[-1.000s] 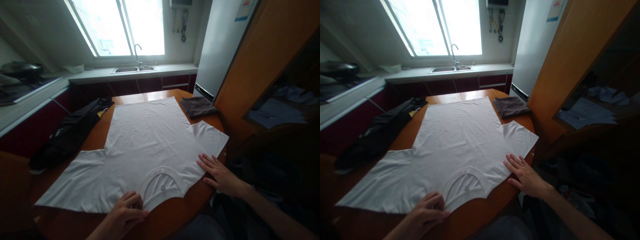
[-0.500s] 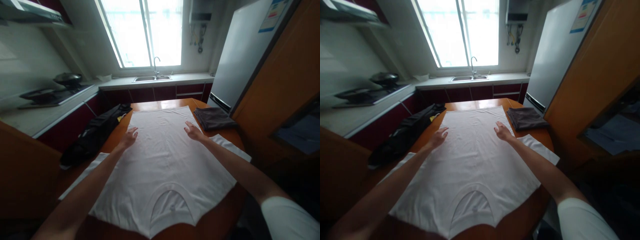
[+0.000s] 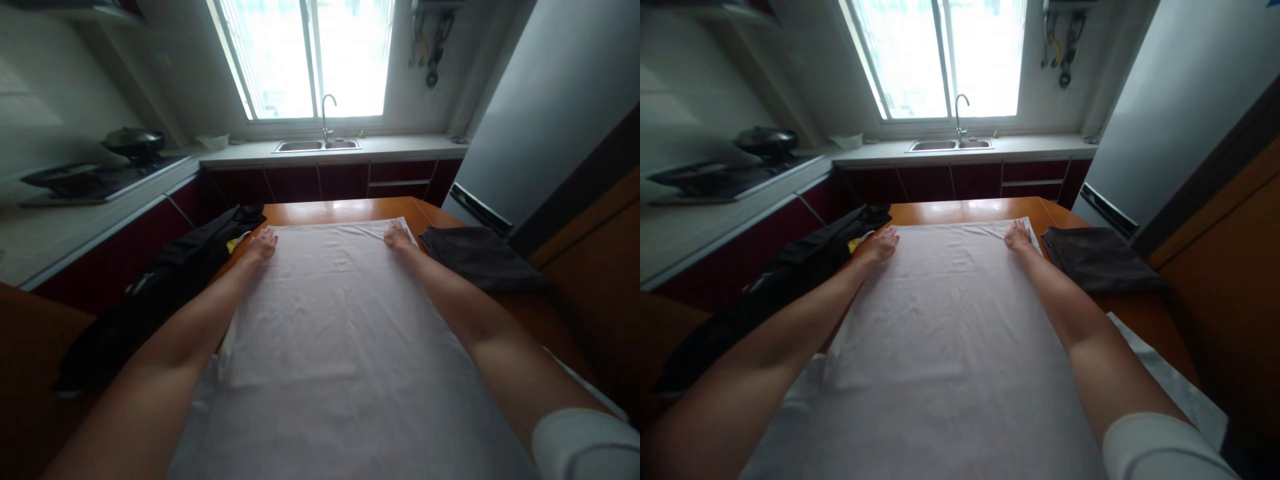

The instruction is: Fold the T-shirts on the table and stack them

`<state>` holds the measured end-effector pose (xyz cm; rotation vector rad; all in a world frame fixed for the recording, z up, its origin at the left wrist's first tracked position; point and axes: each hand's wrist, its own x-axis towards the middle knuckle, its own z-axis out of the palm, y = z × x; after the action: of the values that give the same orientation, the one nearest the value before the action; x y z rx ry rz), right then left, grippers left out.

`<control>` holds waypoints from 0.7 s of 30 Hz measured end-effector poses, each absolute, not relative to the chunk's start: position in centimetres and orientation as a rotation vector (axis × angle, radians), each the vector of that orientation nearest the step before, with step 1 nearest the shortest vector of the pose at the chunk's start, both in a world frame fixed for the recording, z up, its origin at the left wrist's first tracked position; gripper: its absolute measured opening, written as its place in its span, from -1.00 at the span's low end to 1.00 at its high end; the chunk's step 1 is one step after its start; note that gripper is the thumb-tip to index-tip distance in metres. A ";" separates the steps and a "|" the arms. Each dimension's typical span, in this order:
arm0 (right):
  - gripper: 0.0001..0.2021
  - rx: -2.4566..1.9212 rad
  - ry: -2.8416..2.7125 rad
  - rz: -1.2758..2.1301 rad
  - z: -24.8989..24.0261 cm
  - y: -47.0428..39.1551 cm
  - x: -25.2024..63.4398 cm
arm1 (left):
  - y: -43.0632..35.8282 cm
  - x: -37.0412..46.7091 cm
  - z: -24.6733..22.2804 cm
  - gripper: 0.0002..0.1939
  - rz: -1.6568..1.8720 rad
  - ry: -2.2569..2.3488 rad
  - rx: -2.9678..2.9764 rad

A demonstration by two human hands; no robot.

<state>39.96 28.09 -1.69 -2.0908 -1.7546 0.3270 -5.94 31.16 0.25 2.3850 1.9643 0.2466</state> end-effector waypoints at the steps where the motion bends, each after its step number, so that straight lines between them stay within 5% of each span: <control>1: -0.39 -2.105 -1.758 0.321 -2.0 28.9 40.4 | 31.9 -6.0 -0.1 -0.37 0.222 1.979 2.339; 14: -0.32 -2.214 -1.816 0.312 -2.6 31.1 43.5 | 32.7 -6.4 -0.8 -0.21 0.108 2.067 2.136; 21: -0.40 -2.015 -1.852 0.072 0.3 26.4 38.2 | 28.6 -2.3 1.5 -0.35 0.360 1.988 2.382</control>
<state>38.21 26.40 0.26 -2.0149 -1.8520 0.0716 -2.31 28.62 1.46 2.3825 1.9879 0.3602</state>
